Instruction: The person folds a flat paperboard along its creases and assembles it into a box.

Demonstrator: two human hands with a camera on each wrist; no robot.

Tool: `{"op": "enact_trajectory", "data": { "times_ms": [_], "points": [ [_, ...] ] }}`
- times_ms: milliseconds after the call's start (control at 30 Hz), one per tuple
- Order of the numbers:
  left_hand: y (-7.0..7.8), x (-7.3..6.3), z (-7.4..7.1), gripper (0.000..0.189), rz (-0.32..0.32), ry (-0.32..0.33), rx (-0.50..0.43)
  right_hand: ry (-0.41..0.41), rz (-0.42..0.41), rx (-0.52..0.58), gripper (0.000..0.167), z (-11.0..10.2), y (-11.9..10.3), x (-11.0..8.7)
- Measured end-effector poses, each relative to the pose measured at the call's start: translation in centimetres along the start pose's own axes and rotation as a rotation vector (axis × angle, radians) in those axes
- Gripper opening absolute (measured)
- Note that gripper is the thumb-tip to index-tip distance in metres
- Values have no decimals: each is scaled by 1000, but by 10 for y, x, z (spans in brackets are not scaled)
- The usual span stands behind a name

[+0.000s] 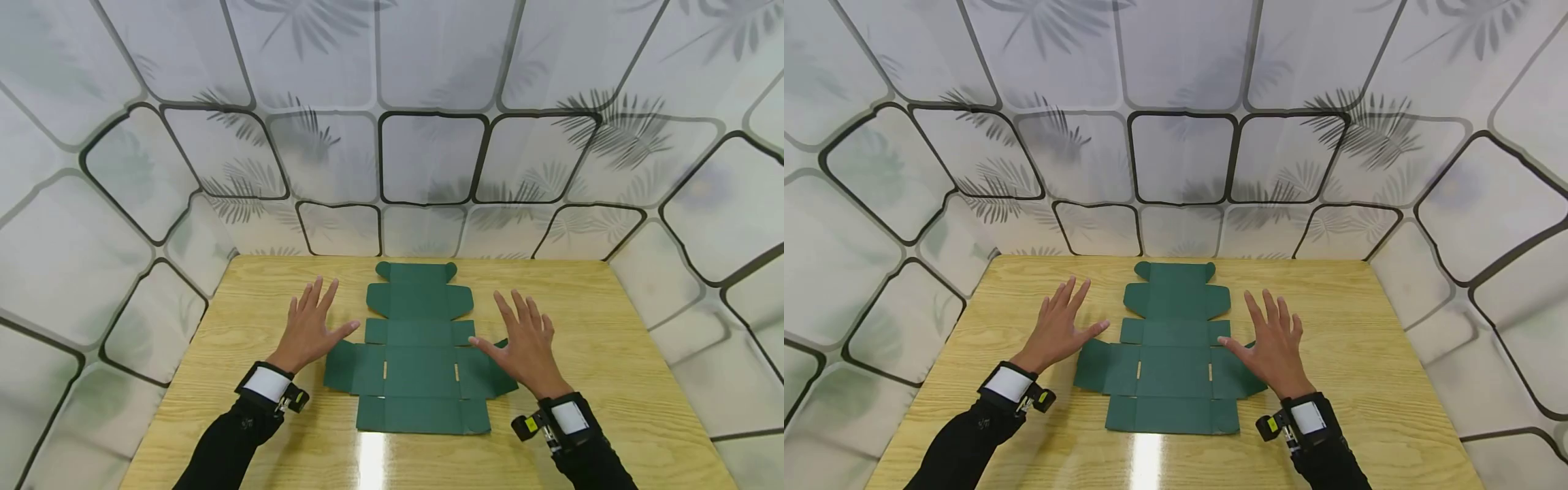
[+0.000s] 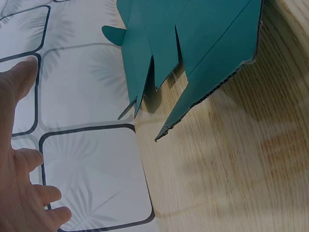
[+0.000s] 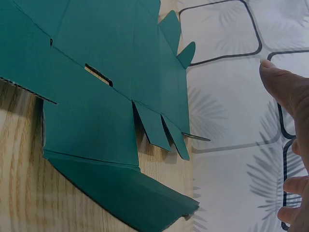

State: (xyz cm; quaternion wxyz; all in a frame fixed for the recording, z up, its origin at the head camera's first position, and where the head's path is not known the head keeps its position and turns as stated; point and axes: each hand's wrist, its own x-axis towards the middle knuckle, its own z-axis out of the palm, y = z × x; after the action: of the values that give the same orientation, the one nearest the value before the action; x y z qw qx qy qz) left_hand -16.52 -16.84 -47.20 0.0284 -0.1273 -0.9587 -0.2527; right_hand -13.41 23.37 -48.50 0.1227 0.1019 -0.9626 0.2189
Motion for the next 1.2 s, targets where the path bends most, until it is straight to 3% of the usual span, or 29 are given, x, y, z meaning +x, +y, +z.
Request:
{"op": "enact_trajectory", "data": {
  "times_ms": [467, 867, 967, 1200],
  "points": [
    [8, 1, 13, 94, 31, -22, -40, 9, -23, 23, 98, 15, -5, -6],
    [35, -10, 64, 95, 203, -205, -4, -65, -69, -1, 99, 57, -40, -23],
    [35, -15, 72, 96, 212, -271, 34, -105, -65, -11, 100, 66, -44, -29],
    [30, -24, 79, 99, 182, -357, 86, -209, -32, -5, 103, 85, -45, -44]
  ]
}}
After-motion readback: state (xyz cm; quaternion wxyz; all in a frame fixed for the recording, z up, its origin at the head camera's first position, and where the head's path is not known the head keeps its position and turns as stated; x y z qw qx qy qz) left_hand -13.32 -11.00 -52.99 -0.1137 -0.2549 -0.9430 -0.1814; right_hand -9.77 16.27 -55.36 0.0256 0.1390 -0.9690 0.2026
